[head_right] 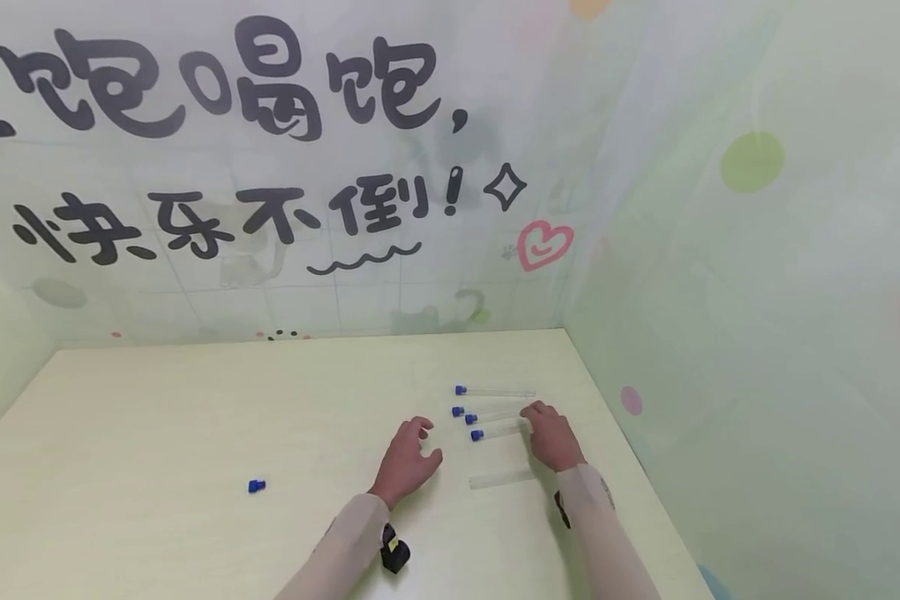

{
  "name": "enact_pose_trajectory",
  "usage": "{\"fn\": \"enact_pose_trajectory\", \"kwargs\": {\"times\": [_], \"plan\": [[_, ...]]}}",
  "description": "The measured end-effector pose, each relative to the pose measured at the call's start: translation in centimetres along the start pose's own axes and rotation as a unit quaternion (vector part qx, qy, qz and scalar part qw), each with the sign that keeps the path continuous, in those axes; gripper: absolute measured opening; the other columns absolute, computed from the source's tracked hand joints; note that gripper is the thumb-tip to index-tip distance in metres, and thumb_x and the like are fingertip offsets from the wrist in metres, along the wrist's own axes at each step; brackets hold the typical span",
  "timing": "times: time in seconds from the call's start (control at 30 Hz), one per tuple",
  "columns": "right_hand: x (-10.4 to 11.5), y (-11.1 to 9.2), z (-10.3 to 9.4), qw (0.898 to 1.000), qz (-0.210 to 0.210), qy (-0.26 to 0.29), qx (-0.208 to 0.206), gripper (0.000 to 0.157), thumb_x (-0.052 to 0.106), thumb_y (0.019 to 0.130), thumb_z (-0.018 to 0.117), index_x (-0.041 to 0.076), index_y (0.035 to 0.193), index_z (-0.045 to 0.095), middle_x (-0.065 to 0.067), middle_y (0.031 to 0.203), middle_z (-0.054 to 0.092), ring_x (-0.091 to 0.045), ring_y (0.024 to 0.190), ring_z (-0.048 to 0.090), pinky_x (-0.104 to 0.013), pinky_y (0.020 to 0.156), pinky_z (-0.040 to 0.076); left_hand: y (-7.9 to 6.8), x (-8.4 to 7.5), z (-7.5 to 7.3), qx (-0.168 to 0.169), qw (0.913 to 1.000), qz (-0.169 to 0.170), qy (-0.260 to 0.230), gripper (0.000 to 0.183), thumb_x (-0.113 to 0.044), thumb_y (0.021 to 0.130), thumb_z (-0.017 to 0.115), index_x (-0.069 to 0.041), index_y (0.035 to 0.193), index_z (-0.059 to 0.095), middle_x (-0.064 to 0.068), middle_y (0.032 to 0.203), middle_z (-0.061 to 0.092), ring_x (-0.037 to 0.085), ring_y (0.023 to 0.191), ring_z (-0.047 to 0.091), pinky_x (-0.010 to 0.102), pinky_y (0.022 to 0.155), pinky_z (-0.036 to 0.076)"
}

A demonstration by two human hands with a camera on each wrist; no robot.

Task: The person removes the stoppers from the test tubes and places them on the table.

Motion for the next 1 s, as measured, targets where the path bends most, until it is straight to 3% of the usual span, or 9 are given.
{"fn": "enact_pose_trajectory", "kwargs": {"times": [0.33, 0.6, 0.83, 1.0], "plan": [[-0.1, 0.2, 0.5, 0.999, -0.003, -0.029, 0.027, 0.024, -0.013, 0.077, 0.061, 0.003, 0.093, 0.066, -0.011, 0.095, 0.066, -0.031, 0.089, 0.063, -0.046, 0.073, 0.051, -0.4, 0.1, 1.2, 0.041, 0.999, 0.009, 0.017, 0.031, -0.017, 0.083, 0.065, -0.006, 0.11, 0.055, 0.009, 0.1, 0.057, 0.021, 0.085, 0.056, 0.037, 0.074, 0.047], [0.4, 0.2, 0.5, 0.999, -0.013, -0.03, 0.041, 0.02, -0.013, 0.078, 0.061, 0.004, 0.087, 0.066, -0.008, 0.091, 0.066, -0.028, 0.088, 0.065, -0.04, 0.074, 0.052, -0.1, 0.6, 1.2, 0.047, 0.9987, 0.006, 0.018, 0.032, -0.017, 0.082, 0.066, -0.007, 0.111, 0.055, 0.009, 0.1, 0.057, 0.02, 0.084, 0.055, 0.037, 0.073, 0.047], [0.9, 0.2, 0.5, 0.999, -0.005, -0.024, 0.047, 0.019, -0.011, 0.078, 0.064, 0.005, 0.088, 0.066, -0.009, 0.09, 0.068, -0.028, 0.088, 0.065, -0.041, 0.078, 0.052, -0.2, 0.2, 1.1, 0.036, 0.9993, 0.011, -0.006, 0.04, -0.016, 0.083, 0.066, -0.007, 0.119, 0.05, 0.01, 0.105, 0.056, 0.023, 0.09, 0.057, 0.04, 0.078, 0.048], [1.5, 0.4, -0.2, 0.999, 0.001, -0.045, 0.017, 0.021, -0.009, 0.076, 0.069, 0.006, 0.091, 0.067, -0.007, 0.089, 0.068, -0.026, 0.085, 0.065, -0.038, 0.071, 0.053, 0.0, 0.0, 0.2, 0.006, 0.9992, 0.025, -0.029, 0.041, -0.015, 0.084, 0.066, -0.006, 0.121, 0.05, 0.011, 0.108, 0.055, 0.023, 0.092, 0.057, 0.039, 0.079, 0.049]]}}
Point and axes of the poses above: each hand's wrist, its own y-axis towards the middle knuckle, its own z-axis out of the palm, x = y × z, the point moved 9 cm from there along y, towards the middle knuckle
